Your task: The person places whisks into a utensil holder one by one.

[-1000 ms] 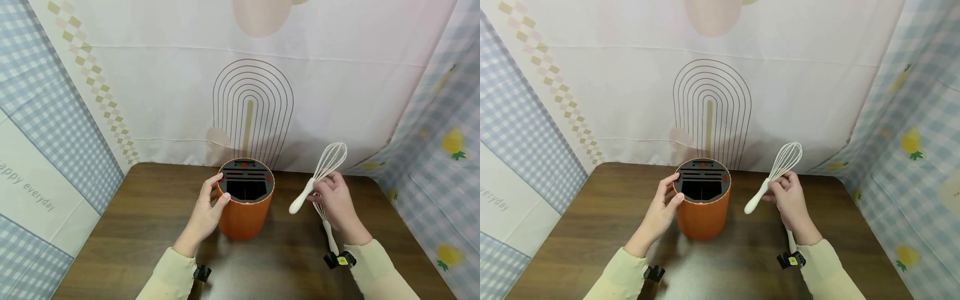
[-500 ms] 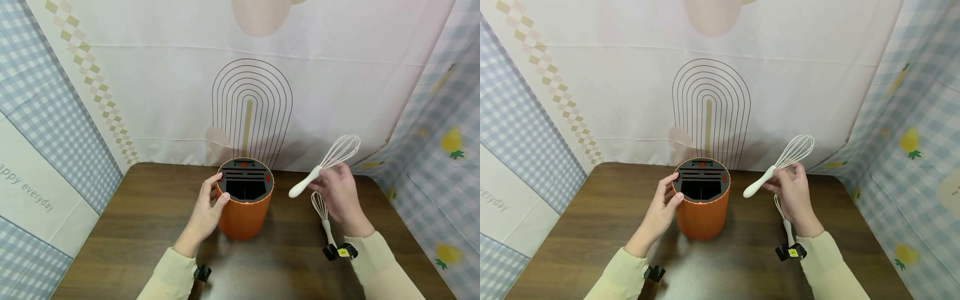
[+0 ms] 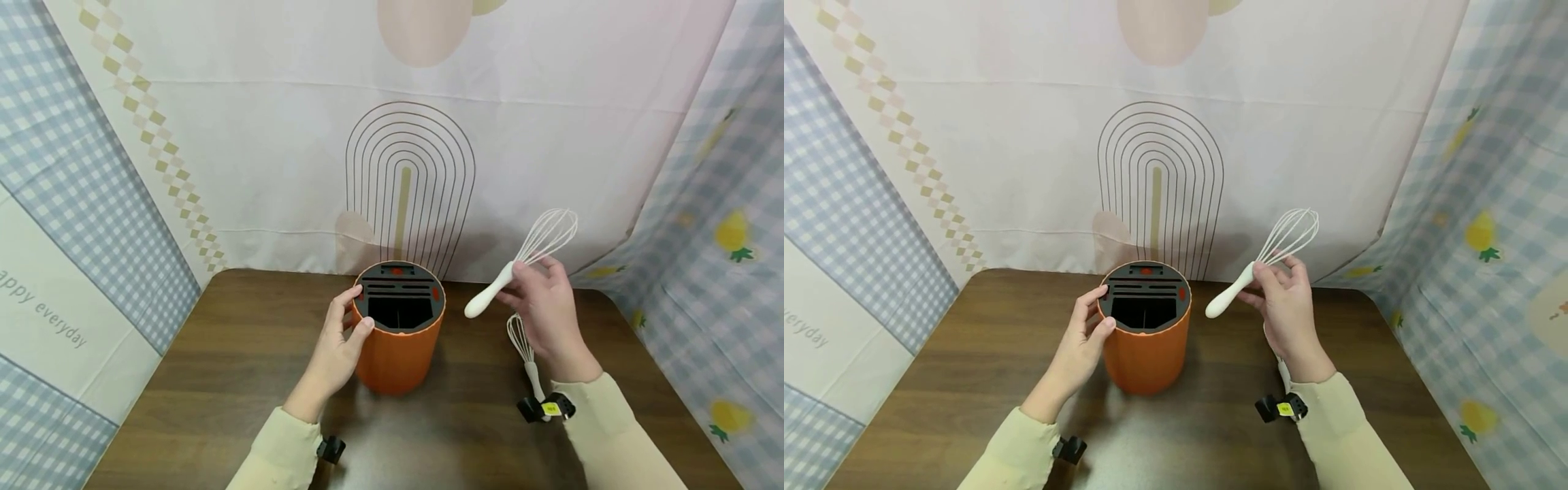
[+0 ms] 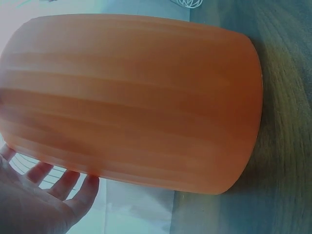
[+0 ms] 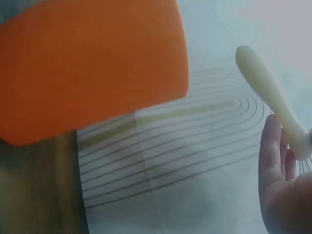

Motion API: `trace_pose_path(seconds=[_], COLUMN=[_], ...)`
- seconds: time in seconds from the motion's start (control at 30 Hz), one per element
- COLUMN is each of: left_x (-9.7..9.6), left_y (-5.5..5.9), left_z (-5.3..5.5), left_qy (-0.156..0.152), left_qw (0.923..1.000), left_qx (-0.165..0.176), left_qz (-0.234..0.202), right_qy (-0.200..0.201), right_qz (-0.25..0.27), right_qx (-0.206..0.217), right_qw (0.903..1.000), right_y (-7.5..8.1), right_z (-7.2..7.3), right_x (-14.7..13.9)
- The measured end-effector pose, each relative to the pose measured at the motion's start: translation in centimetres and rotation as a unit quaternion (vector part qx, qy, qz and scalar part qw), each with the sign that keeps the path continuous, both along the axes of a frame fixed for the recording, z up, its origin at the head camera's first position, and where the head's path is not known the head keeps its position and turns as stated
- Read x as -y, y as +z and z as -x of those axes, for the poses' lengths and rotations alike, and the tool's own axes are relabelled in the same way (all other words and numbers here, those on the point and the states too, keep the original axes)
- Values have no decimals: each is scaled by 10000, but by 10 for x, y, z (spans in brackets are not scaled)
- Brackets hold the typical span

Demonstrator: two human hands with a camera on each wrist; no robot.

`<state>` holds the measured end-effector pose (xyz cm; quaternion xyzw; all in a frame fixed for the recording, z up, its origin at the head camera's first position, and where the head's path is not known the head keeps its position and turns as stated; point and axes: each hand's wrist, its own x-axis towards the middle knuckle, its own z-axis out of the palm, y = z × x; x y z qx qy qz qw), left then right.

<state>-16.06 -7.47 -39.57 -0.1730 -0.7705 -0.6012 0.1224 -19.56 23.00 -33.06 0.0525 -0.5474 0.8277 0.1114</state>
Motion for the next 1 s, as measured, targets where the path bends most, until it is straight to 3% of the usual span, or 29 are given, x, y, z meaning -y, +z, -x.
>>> trace_pose_path(seconds=[0.03,0.33,0.57,0.87,1.0], left_x=[-1,-1,3,5,5], left_y=[5,3,-26,-31,-31], left_z=[-3,-3,16,18,18], left_qy=[1,-17,53,29,38], left_qw=[10000,10000,9999,9998,9998], left_qx=[14,-2,-112,-160,-172], left_qz=[-19,-2,30,78,23], right_qy=[-23,88,423,704,597], right_qz=[-7,-337,-731,-1773,-2365], right_qx=[-43,-532,-878,-1204,-1219], right_qw=[10000,9980,9925,9742,9621], right_y=[1,3,-2,-11,-3], right_z=[0,2,3,4,-5], right_x=[3,38,68,98,110])
